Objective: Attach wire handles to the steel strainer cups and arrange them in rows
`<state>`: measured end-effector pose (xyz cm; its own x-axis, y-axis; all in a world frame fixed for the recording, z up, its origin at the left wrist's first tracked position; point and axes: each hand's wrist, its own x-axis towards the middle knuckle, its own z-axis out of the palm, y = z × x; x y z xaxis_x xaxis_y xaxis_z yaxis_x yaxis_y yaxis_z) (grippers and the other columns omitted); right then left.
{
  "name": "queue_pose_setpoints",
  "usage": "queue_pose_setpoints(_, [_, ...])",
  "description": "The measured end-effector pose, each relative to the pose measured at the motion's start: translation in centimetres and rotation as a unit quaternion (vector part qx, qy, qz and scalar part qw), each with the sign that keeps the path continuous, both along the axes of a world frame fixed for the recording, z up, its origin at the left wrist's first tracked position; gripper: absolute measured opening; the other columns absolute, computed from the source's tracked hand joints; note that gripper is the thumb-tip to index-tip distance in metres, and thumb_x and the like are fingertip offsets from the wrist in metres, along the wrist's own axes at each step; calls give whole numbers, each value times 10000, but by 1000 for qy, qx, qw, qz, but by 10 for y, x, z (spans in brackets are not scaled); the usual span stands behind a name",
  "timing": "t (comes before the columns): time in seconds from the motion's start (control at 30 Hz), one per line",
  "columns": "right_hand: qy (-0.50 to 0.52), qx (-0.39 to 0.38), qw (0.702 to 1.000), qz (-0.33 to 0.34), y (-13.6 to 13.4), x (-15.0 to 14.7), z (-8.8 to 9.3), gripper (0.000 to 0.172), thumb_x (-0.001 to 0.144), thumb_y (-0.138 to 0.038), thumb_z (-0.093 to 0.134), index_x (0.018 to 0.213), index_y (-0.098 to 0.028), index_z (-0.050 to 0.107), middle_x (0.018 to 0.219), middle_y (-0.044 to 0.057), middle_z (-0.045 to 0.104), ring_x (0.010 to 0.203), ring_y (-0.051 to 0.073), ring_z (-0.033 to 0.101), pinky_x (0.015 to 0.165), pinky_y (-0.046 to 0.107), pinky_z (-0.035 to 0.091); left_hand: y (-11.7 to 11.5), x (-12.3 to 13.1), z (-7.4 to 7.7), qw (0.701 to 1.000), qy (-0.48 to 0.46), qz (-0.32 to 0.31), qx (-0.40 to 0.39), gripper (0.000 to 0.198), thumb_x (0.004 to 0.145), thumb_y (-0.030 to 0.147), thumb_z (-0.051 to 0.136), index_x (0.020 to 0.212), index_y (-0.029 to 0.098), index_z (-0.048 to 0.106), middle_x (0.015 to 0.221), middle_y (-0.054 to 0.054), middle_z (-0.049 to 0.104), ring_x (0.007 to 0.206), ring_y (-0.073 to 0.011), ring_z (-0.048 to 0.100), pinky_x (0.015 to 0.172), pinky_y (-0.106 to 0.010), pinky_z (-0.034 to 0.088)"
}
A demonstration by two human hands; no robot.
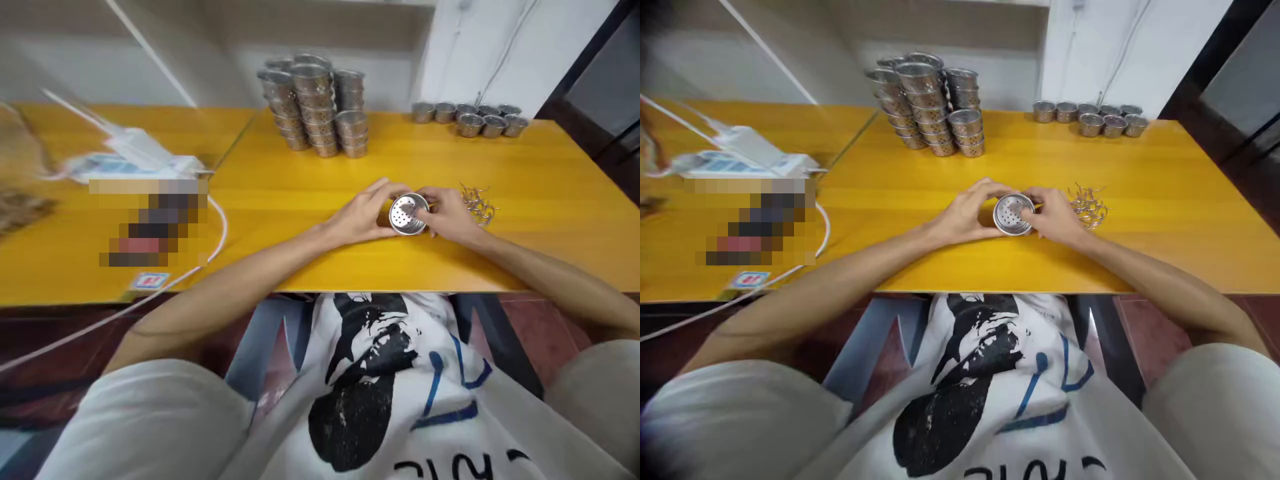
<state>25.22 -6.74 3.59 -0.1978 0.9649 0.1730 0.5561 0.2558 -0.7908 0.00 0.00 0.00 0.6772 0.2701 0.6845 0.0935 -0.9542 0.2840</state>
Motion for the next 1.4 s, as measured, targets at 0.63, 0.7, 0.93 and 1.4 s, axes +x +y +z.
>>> queue_pose_setpoints(0.63, [156, -100, 972, 145, 9, 10, -7, 737, 881, -823, 925, 1230, -191, 779, 828, 14, 737, 652, 128, 669, 463, 203, 526, -4, -5, 12, 993, 110, 25, 24, 395, 1082, 433, 786, 1380, 189, 697, 1405, -213, 630, 1333, -393, 644, 1187, -613, 609])
queue_pose_setpoints(0.7, [144, -91, 974, 150, 9, 10, -6, 772, 910, -853, 878, 1285, -184, 788, 852, 23, 740, 664, 130, 665, 467, 208, 525, -3, -5, 12, 993, 112, 33, 21, 315, 1065, 419, 793, 1262, 190, 703, 1375, -206, 623, 1309, -388, 636, 1165, -609, 616])
queue_pose_setpoints(0.93, [107, -66, 980, 153, 7, 11, -6, 785, 957, -863, 820, 1346, -181, 815, 864, 34, 746, 681, 138, 658, 478, 215, 534, -4, -6, 16, 995, 98, 28, 17, 234, 994, 344, 826, 1011, 214, 632, 1302, -172, 611, 1269, -360, 639, 1121, -547, 631])
queue_pose_setpoints(1.4, [123, -80, 980, 136, 10, 15, -9, 816, 926, -860, 860, 1331, -154, 810, 761, 15, 708, 636, 141, 645, 476, 233, 534, -3, -14, 14, 997, 58, 47, -26, 396, 1035, 531, 822, 1123, 232, 578, 1522, -206, 667, 1357, -362, 726, 1126, -524, 645])
